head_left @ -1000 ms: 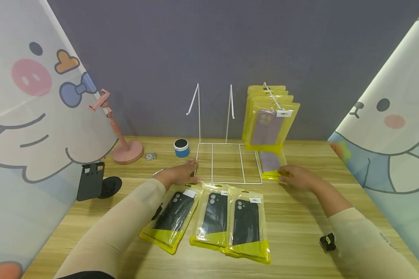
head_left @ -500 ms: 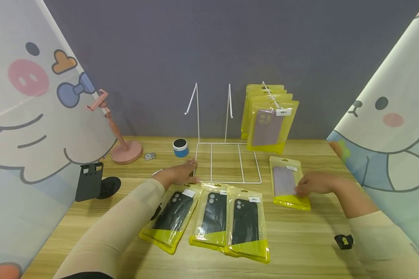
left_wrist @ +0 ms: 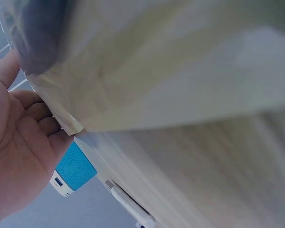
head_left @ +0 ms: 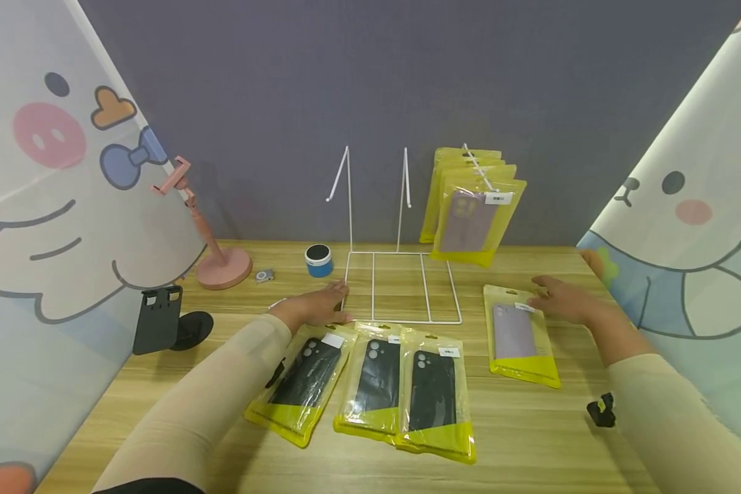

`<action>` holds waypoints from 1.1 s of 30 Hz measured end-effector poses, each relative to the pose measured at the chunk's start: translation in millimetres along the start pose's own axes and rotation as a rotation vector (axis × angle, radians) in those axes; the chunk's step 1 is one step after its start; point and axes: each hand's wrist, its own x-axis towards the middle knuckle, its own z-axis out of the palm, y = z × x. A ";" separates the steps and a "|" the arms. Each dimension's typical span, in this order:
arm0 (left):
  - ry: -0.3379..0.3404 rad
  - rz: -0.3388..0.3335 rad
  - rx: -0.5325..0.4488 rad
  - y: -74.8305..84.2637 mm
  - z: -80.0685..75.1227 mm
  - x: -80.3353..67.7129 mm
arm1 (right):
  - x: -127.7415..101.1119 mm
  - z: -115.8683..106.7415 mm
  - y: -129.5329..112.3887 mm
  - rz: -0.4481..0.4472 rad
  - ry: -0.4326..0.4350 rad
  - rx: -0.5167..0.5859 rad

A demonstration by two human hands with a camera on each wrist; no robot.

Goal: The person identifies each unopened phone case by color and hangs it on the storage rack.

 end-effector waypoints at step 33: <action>-0.011 -0.018 -0.031 -1.0 1.4 -1.5 | -42.7 -48.5 -59.6 -0.206 0.124 0.335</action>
